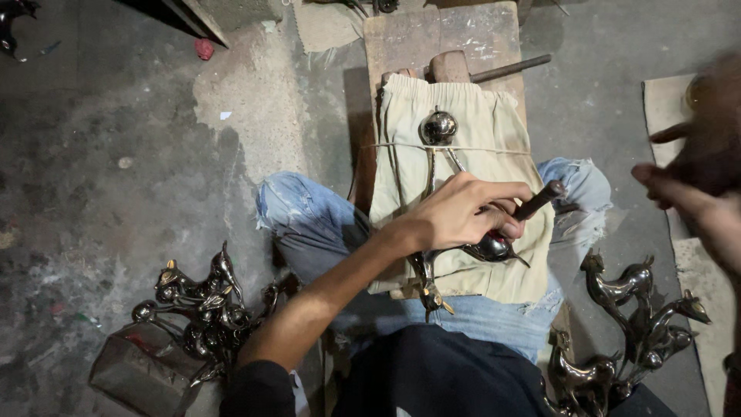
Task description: The person hammers a metal sculpture of a deer using a chisel and a wooden mallet. They hold the sculpture with one hand and strike the chisel with the other, repeatedly adjusting the position of the chisel to shape different parts of the sculpture.
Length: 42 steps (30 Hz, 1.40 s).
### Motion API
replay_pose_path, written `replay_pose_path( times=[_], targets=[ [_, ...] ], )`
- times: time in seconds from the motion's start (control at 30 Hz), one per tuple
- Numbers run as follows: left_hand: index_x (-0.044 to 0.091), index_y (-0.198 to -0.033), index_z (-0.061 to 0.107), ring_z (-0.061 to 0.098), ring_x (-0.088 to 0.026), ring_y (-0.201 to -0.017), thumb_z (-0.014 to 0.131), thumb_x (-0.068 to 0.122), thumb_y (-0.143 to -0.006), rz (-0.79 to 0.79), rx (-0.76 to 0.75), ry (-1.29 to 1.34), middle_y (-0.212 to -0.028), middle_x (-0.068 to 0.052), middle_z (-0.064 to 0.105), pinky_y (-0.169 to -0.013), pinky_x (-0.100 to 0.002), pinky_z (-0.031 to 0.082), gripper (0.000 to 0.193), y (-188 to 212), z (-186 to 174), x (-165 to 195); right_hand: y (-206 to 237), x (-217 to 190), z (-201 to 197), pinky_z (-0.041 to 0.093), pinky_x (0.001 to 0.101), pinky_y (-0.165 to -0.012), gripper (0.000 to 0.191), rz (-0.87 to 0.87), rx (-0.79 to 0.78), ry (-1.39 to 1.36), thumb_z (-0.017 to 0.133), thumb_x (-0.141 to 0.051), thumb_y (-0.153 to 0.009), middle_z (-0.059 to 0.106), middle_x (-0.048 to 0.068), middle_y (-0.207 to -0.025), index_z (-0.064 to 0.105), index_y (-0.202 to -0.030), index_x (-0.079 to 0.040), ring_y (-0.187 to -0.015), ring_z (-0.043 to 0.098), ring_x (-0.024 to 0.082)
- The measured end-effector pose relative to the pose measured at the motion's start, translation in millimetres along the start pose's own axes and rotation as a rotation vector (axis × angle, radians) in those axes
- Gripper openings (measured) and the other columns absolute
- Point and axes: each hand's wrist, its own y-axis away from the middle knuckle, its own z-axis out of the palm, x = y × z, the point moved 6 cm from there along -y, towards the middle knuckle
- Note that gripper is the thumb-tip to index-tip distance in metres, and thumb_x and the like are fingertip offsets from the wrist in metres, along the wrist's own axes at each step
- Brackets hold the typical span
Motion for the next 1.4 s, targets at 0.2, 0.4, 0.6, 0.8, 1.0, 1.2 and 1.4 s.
replay_pose_path(
  times=[0.2, 0.4, 0.6, 0.8, 1.0, 1.2, 1.4],
  targets=[
    [0.003, -0.131, 0.063, 0.081, -0.014, -0.093, 0.055, -0.004, -0.096, 0.067, -0.051, -0.018, -0.097, -0.01, 0.081, -0.086, -0.028, 0.064, 0.037, 3.6, 5.7, -3.1, 12.1, 7.7, 7.8, 0.055, 0.0399, -0.085, 0.037, -0.088, -0.067, 0.16, 0.065, 0.001, -0.09, 0.069, 0.02, -0.106, 0.06, -0.127, 0.002, -0.095, 0.069, 0.029],
    [0.007, -0.132, 0.065, 0.079, -0.014, -0.08, 0.06, -0.001, -0.096, 0.144, -0.086, -0.132, -0.1, -0.006, 0.081, -0.068, -0.028, 0.063, 0.038, 1.8, 12.6, -10.1, 40.5, -11.5, 3.7, 0.055, 0.0403, -0.101, 0.058, -0.197, -0.095, 0.091, 0.055, 0.016, -0.079, 0.07, 0.019, -0.12, 0.055, -0.135, 0.0, -0.113, 0.071, 0.028],
    [0.008, -0.131, 0.066, 0.075, -0.012, -0.067, 0.058, -0.005, -0.094, 0.208, -0.136, -0.167, -0.099, -0.003, 0.081, -0.052, -0.027, 0.056, 0.04, 0.0, 15.9, -6.3, 65.0, -8.8, 6.1, 0.059, 0.04, -0.089, 0.061, -0.111, 0.002, 0.332, 0.06, 0.019, -0.079, 0.069, 0.022, -0.119, 0.058, -0.137, 0.001, -0.104, 0.072, 0.03],
    [0.009, -0.124, 0.072, 0.071, -0.012, -0.062, 0.064, -0.003, -0.093, 0.254, -0.2, -0.166, -0.087, -0.002, 0.081, -0.049, -0.029, 0.052, 0.034, 0.8, 20.4, 1.2, 90.5, 3.3, 11.6, 0.057, 0.0349, -0.094, 0.031, -0.044, 0.298, -0.238, 0.052, 0.011, -0.095, 0.067, 0.018, -0.117, 0.052, -0.124, 0.001, -0.11, 0.07, 0.022],
    [0.009, -0.127, 0.07, 0.078, -0.009, -0.077, 0.059, -0.008, -0.091, 0.341, -0.275, -0.037, -0.098, -0.003, 0.08, -0.058, -0.023, 0.061, 0.041, -0.3, 27.0, -3.1, 113.6, -11.6, 12.2, 0.05, 0.0408, -0.07, 0.047, -0.122, 0.343, 0.159, 0.06, 0.004, -0.093, 0.067, 0.019, -0.102, 0.056, -0.139, -0.001, -0.072, 0.06, 0.028],
    [0.009, -0.127, 0.071, 0.075, -0.01, -0.068, 0.054, -0.007, -0.088, 0.357, -0.392, -0.059, -0.091, -0.003, 0.081, -0.054, -0.024, 0.054, 0.045, -2.4, 32.4, -10.7, 137.6, -14.6, 19.0, 0.054, 0.0328, -0.075, 0.051, -0.111, 0.376, 0.315, 0.075, -0.006, -0.09, 0.07, 0.017, -0.101, 0.058, -0.138, -0.002, -0.085, 0.069, 0.023],
    [0.013, -0.126, 0.068, 0.076, -0.011, -0.07, 0.054, 0.0, -0.103, 0.379, -0.419, 0.009, -0.097, -0.003, 0.08, -0.054, -0.023, 0.057, 0.031, -13.6, 34.8, -12.3, 162.4, 17.5, 28.4, 0.054, 0.0262, -0.087, 0.038, -0.117, 0.477, 0.051, 0.067, 0.003, -0.097, 0.067, 0.016, -0.107, 0.053, -0.133, 0.003, -0.095, 0.068, 0.017]
  ],
)
